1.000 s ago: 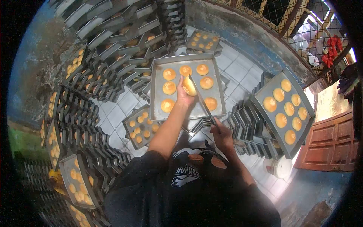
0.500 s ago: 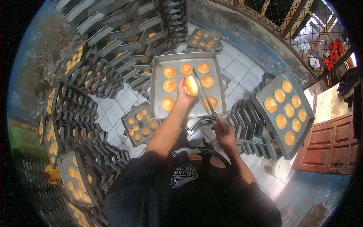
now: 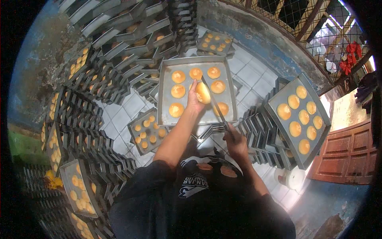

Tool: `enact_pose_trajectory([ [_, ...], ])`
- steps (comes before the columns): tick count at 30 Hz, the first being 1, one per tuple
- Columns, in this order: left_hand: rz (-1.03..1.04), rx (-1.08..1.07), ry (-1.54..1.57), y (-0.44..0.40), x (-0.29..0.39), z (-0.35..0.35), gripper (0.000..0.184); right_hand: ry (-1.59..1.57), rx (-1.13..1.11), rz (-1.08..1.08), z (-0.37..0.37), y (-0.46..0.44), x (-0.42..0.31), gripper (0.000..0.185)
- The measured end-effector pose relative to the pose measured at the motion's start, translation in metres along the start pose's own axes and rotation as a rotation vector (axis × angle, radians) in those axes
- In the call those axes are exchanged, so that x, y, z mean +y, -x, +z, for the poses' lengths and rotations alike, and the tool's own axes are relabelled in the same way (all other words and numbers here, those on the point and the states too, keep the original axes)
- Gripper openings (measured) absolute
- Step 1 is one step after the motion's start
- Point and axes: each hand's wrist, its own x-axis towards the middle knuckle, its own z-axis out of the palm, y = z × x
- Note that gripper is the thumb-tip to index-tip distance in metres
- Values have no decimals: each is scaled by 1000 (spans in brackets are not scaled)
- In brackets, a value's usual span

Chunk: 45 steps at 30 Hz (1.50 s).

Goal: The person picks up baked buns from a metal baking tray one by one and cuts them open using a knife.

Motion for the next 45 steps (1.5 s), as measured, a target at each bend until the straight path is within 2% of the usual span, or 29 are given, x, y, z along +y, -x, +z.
enact_pose_trajectory([
  [5, 39, 22, -131, 21, -10, 27, 35, -20, -42, 141, -12, -19, -33, 43],
  [8, 26, 58, -28, 9, 0, 19, 34, -20, -96, 232, -21, -11, -42, 43],
  [9, 32, 57, -23, 10, 5, 18, 34, -15, -100, 226, -19, -6, -29, 43],
  [11, 1, -21, -142, 14, 11, 13, 37, -15, -29, 31, -9, 8, 5, 41],
  [14, 3, -58, -241, 12, -12, 2, 40, 111, -82, 154, -17, -18, -35, 41],
  [15, -21, 3, -263, 22, -19, 12, 43, -116, -46, 41, -17, -26, -40, 40],
  [18, 24, 13, -181, 23, -17, 15, 44, -124, -118, 122, -20, -40, -35, 39],
  [22, 55, -7, -182, 15, 7, -2, 44, -7, -122, 69, -30, -5, -33, 36],
  [25, 3, -61, -266, 24, 1, 2, 46, -47, -135, 194, -22, -8, -25, 35],
  [27, -1, 19, -339, 31, -19, 12, 47, -44, -109, 6, -14, -35, -25, 38],
  [30, -17, 68, -194, 23, -21, 11, 47, -89, -161, 61, -13, -51, -31, 37],
  [31, -26, 14, -197, 23, -13, 10, 48, -89, -160, 58, -14, -45, -29, 37],
  [34, 3, 2, -188, 19, 8, 1, 42, 54, -127, 27, -22, -13, -21, 36],
  [36, -2, 0, -125, 12, 9, -12, 41, -33, -217, 291, -28, -4, -28, 34],
  [37, -15, 44, -176, 12, 4, -16, 40, -35, -217, 296, -25, -9, -27, 34],
  [39, -41, 85, -233, 8, -10, -17, 39, -74, -205, 107, -12, -33, -24, 35],
  [41, -3, 134, -279, 6, -22, -16, 47, -107, -225, 114, 0, -60, -16, 35],
  [43, -10, 86, -210, -10, -15, -30, 48, -137, -250, 106, 2, -65, -15, 35],
  [45, -8, 39, -127, -19, -1, -37, 48, 30, -172, -49, -3, -47, -15, 35],
])
